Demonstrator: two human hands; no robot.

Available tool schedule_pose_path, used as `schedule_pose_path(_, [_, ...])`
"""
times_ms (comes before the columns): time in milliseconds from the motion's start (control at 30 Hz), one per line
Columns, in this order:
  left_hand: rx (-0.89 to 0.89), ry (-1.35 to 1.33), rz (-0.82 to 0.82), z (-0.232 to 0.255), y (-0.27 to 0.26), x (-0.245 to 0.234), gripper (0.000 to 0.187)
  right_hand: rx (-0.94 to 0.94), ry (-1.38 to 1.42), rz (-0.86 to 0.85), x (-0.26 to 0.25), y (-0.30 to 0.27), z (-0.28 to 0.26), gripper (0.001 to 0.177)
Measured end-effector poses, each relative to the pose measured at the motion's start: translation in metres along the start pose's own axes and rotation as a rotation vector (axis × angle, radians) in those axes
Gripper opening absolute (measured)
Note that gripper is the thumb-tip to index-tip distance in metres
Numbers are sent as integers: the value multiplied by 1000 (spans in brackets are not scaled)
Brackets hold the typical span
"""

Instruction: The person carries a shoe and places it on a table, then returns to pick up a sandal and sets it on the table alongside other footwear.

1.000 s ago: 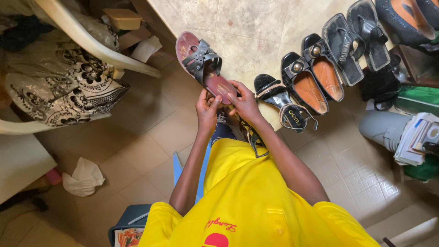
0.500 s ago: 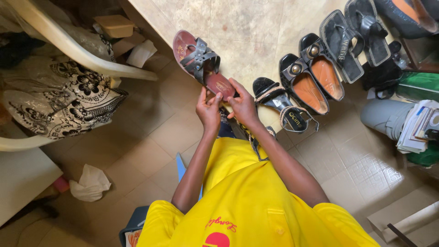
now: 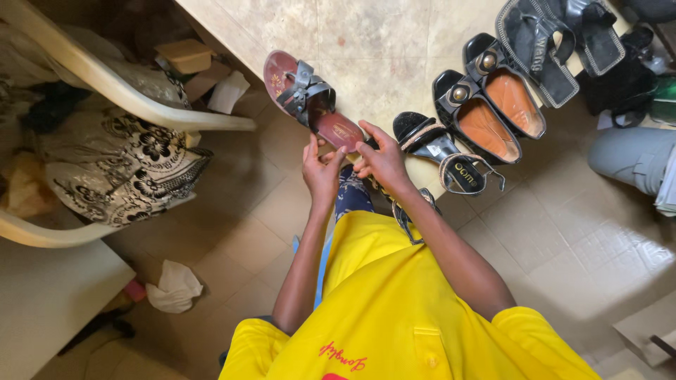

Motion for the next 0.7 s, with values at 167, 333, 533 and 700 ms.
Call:
schedule_pose_path(167, [187, 251, 91, 12, -12, -10, 55, -75, 271, -99, -27, -35, -16, 56])
schedule_pose_path(333, [297, 208, 92, 33, -24, 7, 23, -207, 276, -146, -71, -79, -21, 28])
schedule_pose_path(533, [260, 17, -127, 82, -73, 60, 20, -432, 130, 27, -142, -155, -30, 24])
schedule_pose_path(700, [326, -46, -308, 141, -160, 120, 18, -494, 278, 152, -194, -213, -38, 39])
Point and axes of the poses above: each hand's wrist, its own y-axis towards the middle knuckle, its own x-axis out of the palm, z = x × y, the point moved 6 cm from there along y, towards the middle knuckle, and after that the axes turned 8 degrees about y, right-handed, at the moved point
